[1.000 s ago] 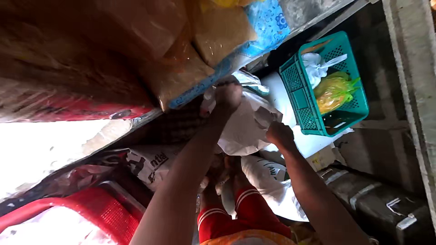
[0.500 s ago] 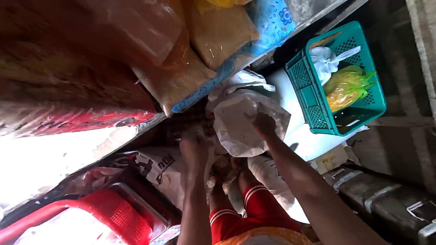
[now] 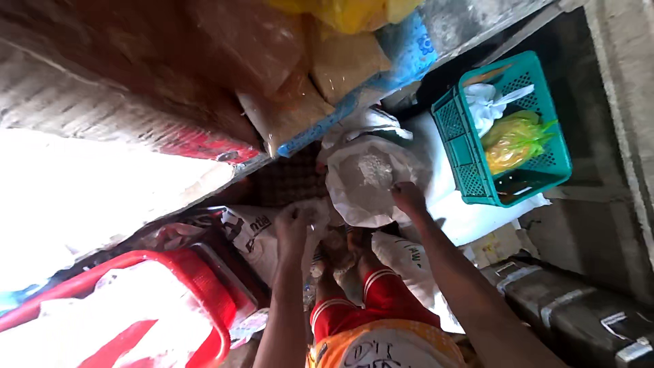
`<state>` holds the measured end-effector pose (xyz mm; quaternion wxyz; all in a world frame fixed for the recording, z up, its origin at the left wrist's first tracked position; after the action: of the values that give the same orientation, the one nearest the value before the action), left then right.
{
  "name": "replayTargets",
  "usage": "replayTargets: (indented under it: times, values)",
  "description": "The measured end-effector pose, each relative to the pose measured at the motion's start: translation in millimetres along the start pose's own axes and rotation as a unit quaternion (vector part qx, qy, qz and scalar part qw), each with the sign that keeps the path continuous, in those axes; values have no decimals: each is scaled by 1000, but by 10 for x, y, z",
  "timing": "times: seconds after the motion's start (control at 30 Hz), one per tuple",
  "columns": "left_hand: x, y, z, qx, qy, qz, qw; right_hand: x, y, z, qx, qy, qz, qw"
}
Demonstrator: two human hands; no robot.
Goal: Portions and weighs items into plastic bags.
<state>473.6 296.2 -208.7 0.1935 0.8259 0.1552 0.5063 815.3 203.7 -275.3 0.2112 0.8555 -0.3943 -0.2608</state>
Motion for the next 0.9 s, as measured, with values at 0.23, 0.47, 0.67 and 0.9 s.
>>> replayTargets:
  times: [0.23,0.47,0.67,0.9]
  values:
    - [566,-190,402,8,-39,105,994,279,332,-115,16,-53,7,998]
    - [569,-482,989,-32,-134,72,988,448,741,-367,25,-121,-48,991]
    - [673,-422,1416,-115,-24,40,992,409,1145,-1010,42,-148,-102,983]
    - [912,-158,1669,-164,-126,136,969,21,1245,-1383,27,89,-72,993]
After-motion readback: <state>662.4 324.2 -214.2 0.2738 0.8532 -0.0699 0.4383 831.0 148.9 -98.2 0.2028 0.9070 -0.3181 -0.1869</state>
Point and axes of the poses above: each hand's wrist, its own y-axis away from the middle knuckle, its own z-axis out of the palm, x = y × z, the point moved 6 cm from there along -y, towards the middle knuckle, and after that the axes turned 9 degrees about x, right-handed, at the moved point
